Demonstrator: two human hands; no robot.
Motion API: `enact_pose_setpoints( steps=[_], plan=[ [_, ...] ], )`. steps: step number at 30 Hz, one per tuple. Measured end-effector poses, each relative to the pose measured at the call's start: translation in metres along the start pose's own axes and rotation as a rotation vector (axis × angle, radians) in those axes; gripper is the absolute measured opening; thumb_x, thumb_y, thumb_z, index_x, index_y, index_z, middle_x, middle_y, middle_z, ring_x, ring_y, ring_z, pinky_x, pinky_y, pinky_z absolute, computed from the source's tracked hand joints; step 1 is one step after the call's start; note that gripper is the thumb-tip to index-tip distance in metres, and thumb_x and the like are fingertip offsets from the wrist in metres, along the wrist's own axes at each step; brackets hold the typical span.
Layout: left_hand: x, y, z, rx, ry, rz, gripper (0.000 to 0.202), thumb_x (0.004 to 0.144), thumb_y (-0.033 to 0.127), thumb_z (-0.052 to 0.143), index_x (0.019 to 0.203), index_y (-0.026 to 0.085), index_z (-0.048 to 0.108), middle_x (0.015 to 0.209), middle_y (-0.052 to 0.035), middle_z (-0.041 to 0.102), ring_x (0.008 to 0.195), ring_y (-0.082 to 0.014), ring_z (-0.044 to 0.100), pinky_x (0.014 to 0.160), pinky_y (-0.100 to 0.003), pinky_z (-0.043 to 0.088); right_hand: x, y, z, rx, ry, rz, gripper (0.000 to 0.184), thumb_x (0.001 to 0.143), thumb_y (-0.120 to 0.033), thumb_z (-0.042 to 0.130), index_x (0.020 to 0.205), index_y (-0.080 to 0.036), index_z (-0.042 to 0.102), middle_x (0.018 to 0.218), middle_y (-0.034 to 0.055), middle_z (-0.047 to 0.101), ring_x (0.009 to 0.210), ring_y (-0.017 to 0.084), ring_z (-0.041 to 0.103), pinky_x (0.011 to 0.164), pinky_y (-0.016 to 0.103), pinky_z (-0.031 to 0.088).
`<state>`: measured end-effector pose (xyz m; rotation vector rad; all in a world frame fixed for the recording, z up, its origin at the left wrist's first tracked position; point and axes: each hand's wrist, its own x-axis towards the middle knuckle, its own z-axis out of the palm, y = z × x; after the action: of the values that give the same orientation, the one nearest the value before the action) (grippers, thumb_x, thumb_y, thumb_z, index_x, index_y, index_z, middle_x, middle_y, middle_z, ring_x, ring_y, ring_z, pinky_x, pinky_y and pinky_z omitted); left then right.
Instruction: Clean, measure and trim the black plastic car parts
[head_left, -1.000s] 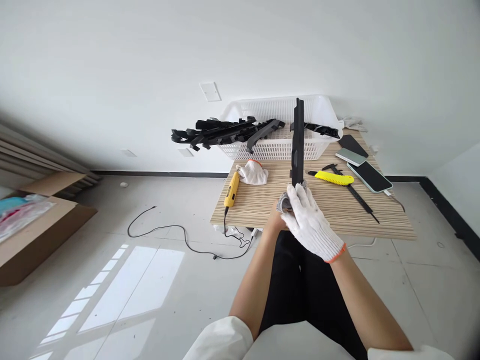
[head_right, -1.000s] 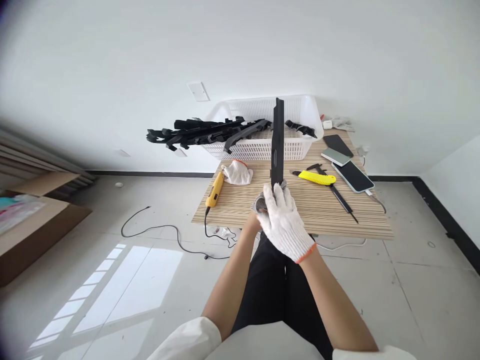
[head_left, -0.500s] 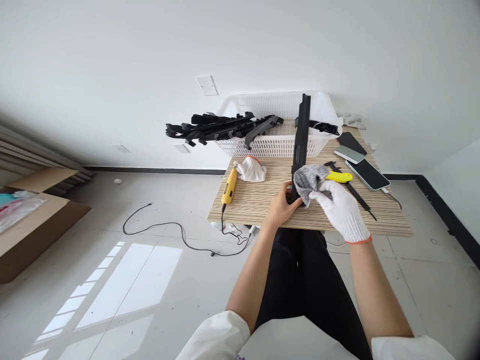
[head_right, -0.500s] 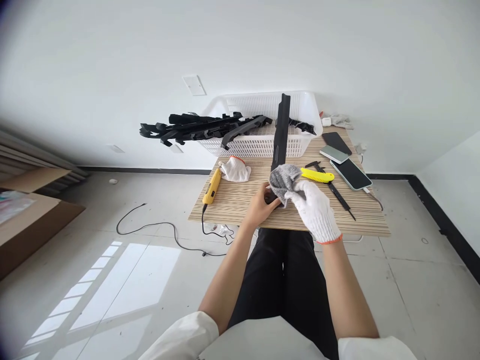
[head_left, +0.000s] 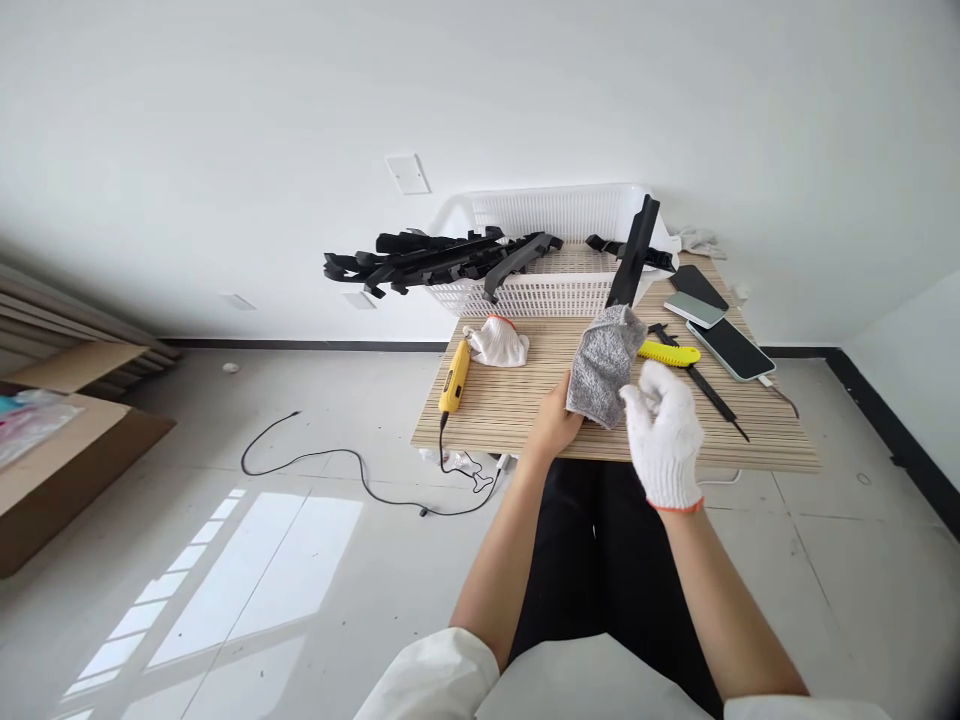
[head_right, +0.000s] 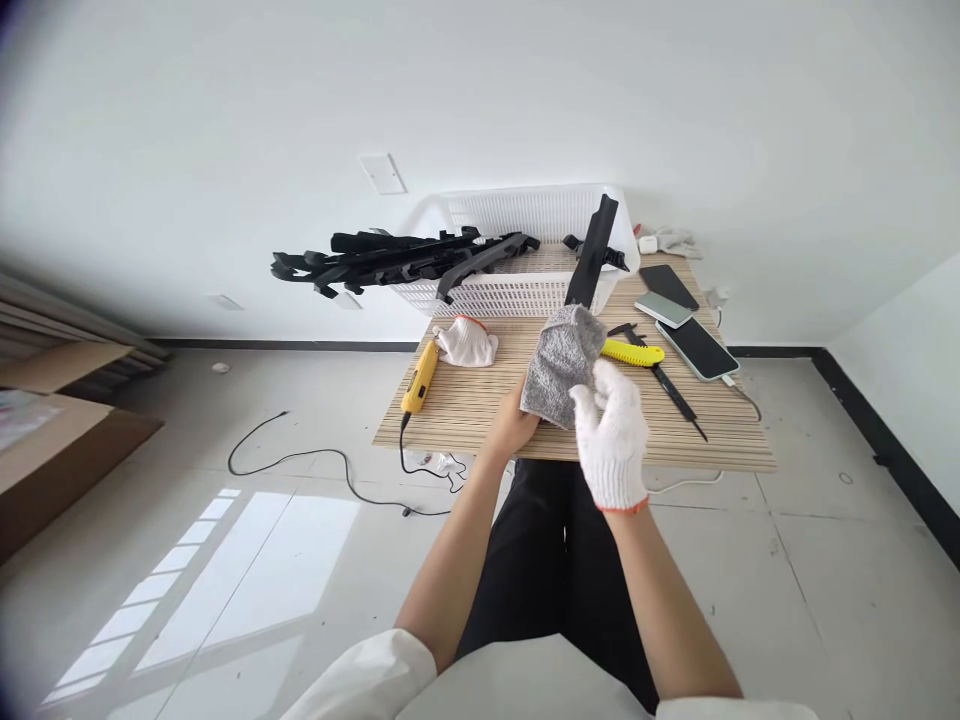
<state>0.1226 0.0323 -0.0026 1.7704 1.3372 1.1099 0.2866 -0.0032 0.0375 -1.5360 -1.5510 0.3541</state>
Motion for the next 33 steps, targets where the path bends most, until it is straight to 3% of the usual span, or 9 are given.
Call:
enact_pose_setpoints(
  steps=[4, 8, 10, 12, 17, 24, 28, 30, 33],
  plan=[
    [0.001, 0.006, -0.003, -0.065, 0.027, -0.038, 0.018, 0.100, 0.032, 0.048, 0.110, 0.022, 0.058, 0.105, -0.0070, 0.074, 0.100, -0.0247, 0.070, 0.088, -0.036, 0.052, -0.021, -0.006, 0.024, -0.075, -0.242, -0.030, 0.064, 0.099, -0.051, 0.050, 0.151, -0.015, 0.046, 0.151, 0.0187, 0.054, 0.131, 0.036, 0.060, 0.104, 0.054, 0.054],
    [0.004, 0.004, -0.005, -0.225, 0.048, -0.087, 0.032, 0.105, 0.041, 0.036, 0.101, 0.021, 0.060, 0.104, -0.0066, 0.072, 0.105, -0.0227, 0.066, 0.099, -0.039, 0.049, -0.004, -0.007, 0.042, -0.123, -0.321, -0.008, 0.067, 0.100, -0.043, 0.042, 0.161, -0.017, 0.032, 0.160, 0.0169, 0.043, 0.130, 0.041, 0.060, 0.100, 0.061, 0.054],
    [0.006, -0.002, -0.006, -0.339, -0.002, -0.089, 0.027, 0.100, 0.036, 0.044, 0.113, 0.020, 0.061, 0.118, -0.0079, 0.071, 0.118, -0.0239, 0.063, 0.107, -0.040, 0.047, 0.012, -0.005, 0.048, -0.050, -0.312, 0.029, 0.065, 0.100, -0.043, 0.040, 0.161, -0.021, 0.034, 0.158, 0.0135, 0.047, 0.130, 0.040, 0.061, 0.104, 0.060, 0.051],
    [0.006, -0.007, -0.005, -0.392, -0.082, -0.079, 0.041, 0.093, 0.032, 0.054, 0.132, 0.019, 0.056, 0.136, -0.0110, 0.065, 0.129, -0.0272, 0.059, 0.110, -0.043, 0.047, 0.025, 0.000, 0.051, 0.074, -0.269, 0.084, 0.062, 0.099, -0.044, 0.039, 0.157, -0.021, 0.043, 0.153, 0.0109, 0.054, 0.134, 0.034, 0.058, 0.112, 0.053, 0.047],
    [0.001, -0.014, 0.000, -0.117, -0.179, 0.035, 0.085, 0.082, 0.029, 0.072, 0.157, 0.020, 0.034, 0.159, -0.0163, 0.042, 0.136, -0.0321, 0.054, 0.106, -0.044, 0.053, 0.040, 0.015, 0.054, 0.288, -0.124, 0.178, 0.053, 0.098, -0.044, 0.039, 0.138, -0.021, 0.064, 0.140, 0.0081, 0.066, 0.135, 0.024, 0.058, 0.117, 0.040, 0.042],
    [-0.001, -0.014, 0.007, -0.127, -0.067, -0.032, 0.057, 0.089, 0.034, 0.068, 0.143, 0.020, 0.054, 0.127, -0.0119, 0.065, 0.108, -0.0233, 0.067, 0.076, -0.031, 0.063, 0.028, 0.025, 0.038, 0.493, -0.110, 0.263, 0.059, 0.100, -0.052, 0.034, 0.134, -0.016, 0.065, 0.128, 0.0156, 0.071, 0.119, 0.029, 0.067, 0.095, 0.046, 0.057],
    [-0.002, -0.007, 0.003, -0.123, -0.050, -0.016, 0.043, 0.087, 0.025, 0.069, 0.130, 0.020, 0.061, 0.116, -0.0093, 0.071, 0.104, -0.0230, 0.069, 0.081, -0.032, 0.061, 0.017, 0.017, 0.032, 0.469, -0.197, 0.173, 0.051, 0.096, -0.052, 0.045, 0.125, -0.020, 0.071, 0.134, 0.0118, 0.067, 0.126, 0.028, 0.063, 0.103, 0.045, 0.054],
    [-0.002, -0.003, 0.001, -0.076, -0.036, -0.005, 0.032, 0.084, 0.018, 0.069, 0.115, 0.020, 0.067, 0.112, -0.0082, 0.072, 0.103, -0.0238, 0.069, 0.087, -0.035, 0.059, 0.015, 0.012, 0.033, 0.362, -0.233, 0.054, 0.054, 0.088, -0.044, 0.061, 0.138, -0.023, 0.063, 0.150, 0.0078, 0.056, 0.140, 0.026, 0.052, 0.117, 0.044, 0.043],
    [-0.001, 0.000, -0.003, -0.005, -0.059, 0.023, 0.017, 0.080, 0.010, 0.065, 0.094, 0.019, 0.068, 0.103, -0.0062, 0.072, 0.097, -0.0230, 0.069, 0.088, -0.036, 0.057, 0.019, 0.008, 0.033, 0.222, -0.323, -0.002, 0.087, 0.083, -0.035, 0.068, 0.161, -0.027, 0.032, 0.164, 0.0051, 0.039, 0.148, 0.026, 0.043, 0.122, 0.045, 0.036]
  ],
)
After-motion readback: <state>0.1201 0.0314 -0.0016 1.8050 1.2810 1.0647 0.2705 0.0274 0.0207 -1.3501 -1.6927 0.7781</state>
